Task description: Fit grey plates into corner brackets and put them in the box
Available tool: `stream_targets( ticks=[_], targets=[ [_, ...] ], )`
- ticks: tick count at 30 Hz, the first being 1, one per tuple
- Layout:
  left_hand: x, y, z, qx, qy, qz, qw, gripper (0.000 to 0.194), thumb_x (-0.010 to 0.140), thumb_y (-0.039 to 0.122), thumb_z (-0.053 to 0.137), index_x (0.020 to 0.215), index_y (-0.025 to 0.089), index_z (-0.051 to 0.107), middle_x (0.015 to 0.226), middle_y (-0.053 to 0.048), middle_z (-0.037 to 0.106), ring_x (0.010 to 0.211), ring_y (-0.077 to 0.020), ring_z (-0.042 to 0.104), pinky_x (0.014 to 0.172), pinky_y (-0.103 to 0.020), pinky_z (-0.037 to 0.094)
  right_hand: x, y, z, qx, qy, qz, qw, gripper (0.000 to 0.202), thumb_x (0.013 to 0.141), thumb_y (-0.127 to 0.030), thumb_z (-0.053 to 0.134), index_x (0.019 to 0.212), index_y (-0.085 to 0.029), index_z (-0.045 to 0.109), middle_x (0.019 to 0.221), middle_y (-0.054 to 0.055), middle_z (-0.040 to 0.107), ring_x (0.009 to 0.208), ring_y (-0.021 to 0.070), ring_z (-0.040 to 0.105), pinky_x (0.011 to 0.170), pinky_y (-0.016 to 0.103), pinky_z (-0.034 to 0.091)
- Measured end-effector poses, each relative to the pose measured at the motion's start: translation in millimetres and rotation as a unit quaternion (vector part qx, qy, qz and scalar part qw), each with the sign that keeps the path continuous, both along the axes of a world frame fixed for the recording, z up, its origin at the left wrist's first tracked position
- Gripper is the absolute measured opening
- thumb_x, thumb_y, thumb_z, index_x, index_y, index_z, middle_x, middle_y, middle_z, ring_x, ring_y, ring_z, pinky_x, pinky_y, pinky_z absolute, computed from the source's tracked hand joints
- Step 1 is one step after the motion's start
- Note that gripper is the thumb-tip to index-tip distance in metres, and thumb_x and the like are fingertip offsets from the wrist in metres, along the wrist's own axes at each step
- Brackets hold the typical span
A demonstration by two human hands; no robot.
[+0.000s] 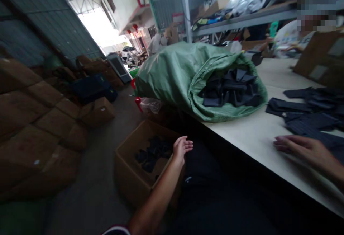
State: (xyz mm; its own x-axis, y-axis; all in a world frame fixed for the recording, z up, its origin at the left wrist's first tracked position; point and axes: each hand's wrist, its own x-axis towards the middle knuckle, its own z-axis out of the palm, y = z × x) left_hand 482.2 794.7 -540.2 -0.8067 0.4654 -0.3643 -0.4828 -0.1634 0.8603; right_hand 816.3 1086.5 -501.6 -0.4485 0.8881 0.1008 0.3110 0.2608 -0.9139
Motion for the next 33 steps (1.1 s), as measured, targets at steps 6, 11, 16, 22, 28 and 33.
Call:
stream_targets(
  ticks=[6, 11, 16, 22, 28, 33],
  targets=[
    [20.4, 60.1, 72.3, 0.050, 0.119, -0.165, 0.978, 0.038, 0.089, 0.035, 0.068, 0.116, 0.009, 0.068, 0.088, -0.017, 0.079, 0.070, -0.0249, 0.075, 0.067, -0.033, 0.060, -3.8, 23.0, -13.5, -0.065, 0.063, 0.059, 0.994, 0.045, 0.089, -0.065, 0.079, 0.089, -0.021, 0.086, 0.096, 0.021, 0.083, 0.082, 0.0318, 0.081, 0.076, 0.039, 0.066],
    [13.3, 123.1, 120.9, 0.080, 0.150, -0.215, 0.962, 0.038, 0.093, 0.035, 0.066, 0.123, 0.012, 0.064, 0.092, -0.015, 0.079, 0.068, -0.0236, 0.075, 0.066, -0.032, 0.059, -0.8, 50.9, -32.8, 0.021, -0.044, 0.111, 0.993, 0.066, 0.086, -0.079, 0.069, 0.102, -0.017, 0.086, 0.101, 0.014, 0.085, 0.092, 0.0368, 0.081, 0.085, 0.045, 0.066],
    [-15.6, 190.6, 146.4, 0.062, 0.091, -0.197, 0.974, 0.031, 0.100, 0.029, 0.046, 0.123, 0.011, 0.058, 0.087, -0.013, 0.075, 0.067, -0.0208, 0.072, 0.069, -0.034, 0.061, 1.8, 50.7, -46.5, 0.099, -0.052, 0.105, 0.988, 0.058, 0.096, -0.071, 0.060, 0.109, -0.021, 0.086, 0.117, 0.012, 0.084, 0.106, 0.0376, 0.079, 0.094, 0.046, 0.063],
    [-48.7, 270.0, 152.5, -0.010, 0.089, -0.149, 0.985, 0.027, 0.109, 0.034, 0.049, 0.117, 0.012, 0.063, 0.091, -0.008, 0.071, 0.074, -0.0172, 0.069, 0.074, -0.034, 0.062, 0.1, 46.7, -57.3, 0.100, -0.024, 0.069, 0.992, 0.059, 0.089, -0.076, 0.061, 0.100, -0.024, 0.088, 0.109, 0.011, 0.085, 0.100, 0.0378, 0.081, 0.092, 0.049, 0.067],
    [-89.4, 327.9, 161.0, -0.120, 0.223, -0.036, 0.967, 0.031, 0.107, 0.043, 0.065, 0.119, 0.014, 0.067, 0.100, -0.005, 0.069, 0.077, -0.0146, 0.067, 0.070, -0.030, 0.061, -0.4, 48.7, -55.8, 0.076, 0.004, 0.066, 0.995, 0.056, 0.083, -0.073, 0.063, 0.092, -0.025, 0.089, 0.103, 0.011, 0.086, 0.098, 0.0388, 0.083, 0.090, 0.046, 0.070],
    [-128.6, 328.7, 209.5, -0.201, 0.426, 0.047, 0.881, 0.030, 0.105, 0.041, 0.068, 0.118, 0.014, 0.069, 0.107, -0.007, 0.072, 0.088, -0.0181, 0.071, 0.079, -0.035, 0.063, -0.2, 48.1, -56.1, 0.043, 0.025, 0.061, 0.997, 0.054, 0.084, -0.072, 0.063, 0.091, -0.025, 0.089, 0.102, 0.011, 0.086, 0.097, 0.0371, 0.083, 0.087, 0.041, 0.071]
  ],
)
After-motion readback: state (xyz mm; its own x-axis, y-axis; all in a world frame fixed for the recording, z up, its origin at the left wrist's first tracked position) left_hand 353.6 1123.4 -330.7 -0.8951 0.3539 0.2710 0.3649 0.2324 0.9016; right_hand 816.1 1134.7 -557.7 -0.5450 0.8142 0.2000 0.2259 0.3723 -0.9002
